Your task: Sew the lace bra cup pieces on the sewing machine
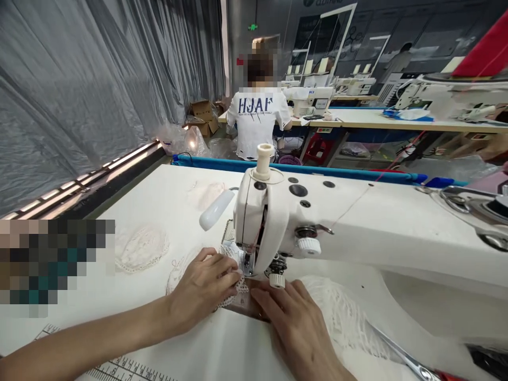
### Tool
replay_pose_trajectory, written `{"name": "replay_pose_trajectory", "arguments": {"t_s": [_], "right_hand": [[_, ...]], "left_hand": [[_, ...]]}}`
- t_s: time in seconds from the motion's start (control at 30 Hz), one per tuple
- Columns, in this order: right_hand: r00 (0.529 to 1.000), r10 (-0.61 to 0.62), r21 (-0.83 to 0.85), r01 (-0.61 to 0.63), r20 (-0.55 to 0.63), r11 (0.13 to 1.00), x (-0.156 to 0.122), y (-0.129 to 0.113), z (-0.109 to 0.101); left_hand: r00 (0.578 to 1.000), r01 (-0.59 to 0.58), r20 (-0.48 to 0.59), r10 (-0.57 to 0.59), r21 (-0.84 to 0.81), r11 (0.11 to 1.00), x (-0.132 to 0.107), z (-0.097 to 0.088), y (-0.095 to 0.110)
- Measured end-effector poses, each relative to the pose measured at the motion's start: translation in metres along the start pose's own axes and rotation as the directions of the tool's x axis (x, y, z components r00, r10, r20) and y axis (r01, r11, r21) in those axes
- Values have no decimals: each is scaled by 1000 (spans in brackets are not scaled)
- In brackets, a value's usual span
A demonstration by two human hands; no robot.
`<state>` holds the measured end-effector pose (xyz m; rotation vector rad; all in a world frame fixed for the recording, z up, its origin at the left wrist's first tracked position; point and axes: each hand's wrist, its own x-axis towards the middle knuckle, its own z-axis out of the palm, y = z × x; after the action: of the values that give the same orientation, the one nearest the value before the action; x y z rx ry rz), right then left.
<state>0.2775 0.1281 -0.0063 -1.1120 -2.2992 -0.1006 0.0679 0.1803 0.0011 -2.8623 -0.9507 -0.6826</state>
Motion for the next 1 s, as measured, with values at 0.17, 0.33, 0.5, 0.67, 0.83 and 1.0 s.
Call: {"name": "replay_pose_trajectory", "arguments": {"t_s": [0.17,0.33,0.5,0.67,0.83,1.0], "right_hand": [[995,-25,39,22,96,999,0,-9,3],[996,-49,11,48,77,999,-2,-8,3],[996,-65,34,63,55,997,-2,-9,8],[995,-73,-3,73,-68,997,-7,-8,21],[983,-147,-192,166,111,967,-6,5,20],[973,-167,-317,211,162,925,-3,12,19]], "left_hand": [[998,-5,57,3,32,999,-1,-4,2],[1000,-11,15,10,86,996,-2,-4,3],[999,-32,-13,33,93,995,-2,-4,3],[1000,-24,19,23,58,998,0,-4,-1],[994,-38,99,43,-51,998,12,0,-16],[995,-27,89,39,-134,991,26,12,-32]]}}
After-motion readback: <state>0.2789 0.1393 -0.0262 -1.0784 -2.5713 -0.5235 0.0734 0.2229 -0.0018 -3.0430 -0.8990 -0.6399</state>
